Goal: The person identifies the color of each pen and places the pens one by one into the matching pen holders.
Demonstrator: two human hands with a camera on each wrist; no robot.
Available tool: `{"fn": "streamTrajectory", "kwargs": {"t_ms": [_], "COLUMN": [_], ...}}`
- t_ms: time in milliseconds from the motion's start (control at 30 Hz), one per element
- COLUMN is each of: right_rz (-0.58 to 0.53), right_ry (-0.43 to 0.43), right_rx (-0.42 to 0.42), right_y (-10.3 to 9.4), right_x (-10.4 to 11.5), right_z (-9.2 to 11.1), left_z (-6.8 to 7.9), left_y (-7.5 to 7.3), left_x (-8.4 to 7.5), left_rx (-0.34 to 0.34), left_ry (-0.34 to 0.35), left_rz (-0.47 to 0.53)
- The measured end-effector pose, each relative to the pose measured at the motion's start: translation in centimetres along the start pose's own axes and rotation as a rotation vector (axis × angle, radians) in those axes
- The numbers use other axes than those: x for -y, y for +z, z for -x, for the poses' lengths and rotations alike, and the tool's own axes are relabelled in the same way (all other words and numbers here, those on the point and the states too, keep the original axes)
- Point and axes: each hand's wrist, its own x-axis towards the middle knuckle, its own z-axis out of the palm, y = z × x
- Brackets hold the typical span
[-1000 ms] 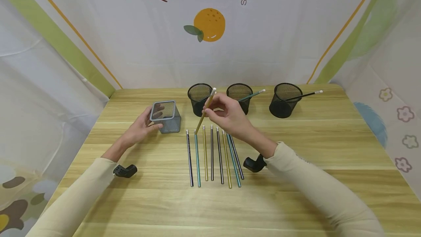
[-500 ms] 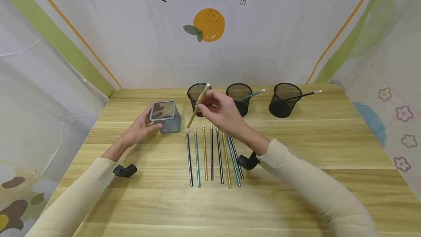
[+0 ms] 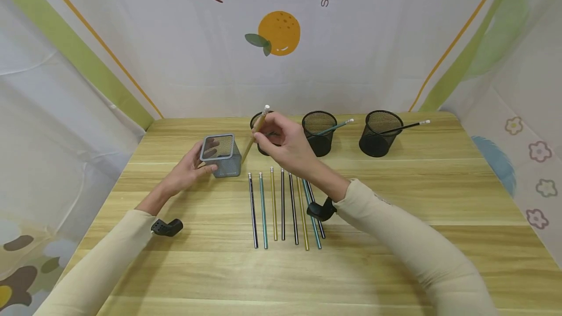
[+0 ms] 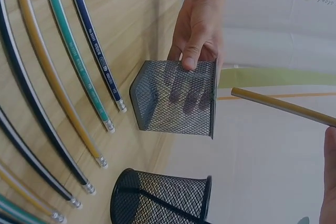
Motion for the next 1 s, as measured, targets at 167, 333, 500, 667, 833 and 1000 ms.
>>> {"fn": "streamTrajectory", "kwargs": {"t_ms": [167,333,500,667,833,1000], "right_rz": [0.012,0.017,0.008,0.03,0.065,0.082], "right_ry": [-0.03,-0.071,-0.078,-0.081,-0.076,-0.092], "right_rx": [-0.021,-0.05,-0.066,-0.043,-0.019,0.0], "right_y": [0.5,1.0,1.8,2.8,3.8,4.7], "right_x": [-0.1,-0.1,-0.5,-1.3,-2.4,-3.5], "right_z": [-0.4,-0.9,-1.3,-1.5,-1.4,-1.1], "left_z": [0.0,0.0,0.1,0.2,0.2,0.1], "left_y": [0.0,0.1,0.1,0.1,0.0,-0.1], "left_x": [0.0,0.0,0.0,0.1,0.1,0.2], "left_rx": [0.0,-0.002,-0.001,-0.005,0.0,0.008], "left_ry": [0.007,0.011,0.006,-0.003,0.006,0.01], "left_rz": [0.003,0.0,-0.009,-0.01,-0.008,-0.004]}}
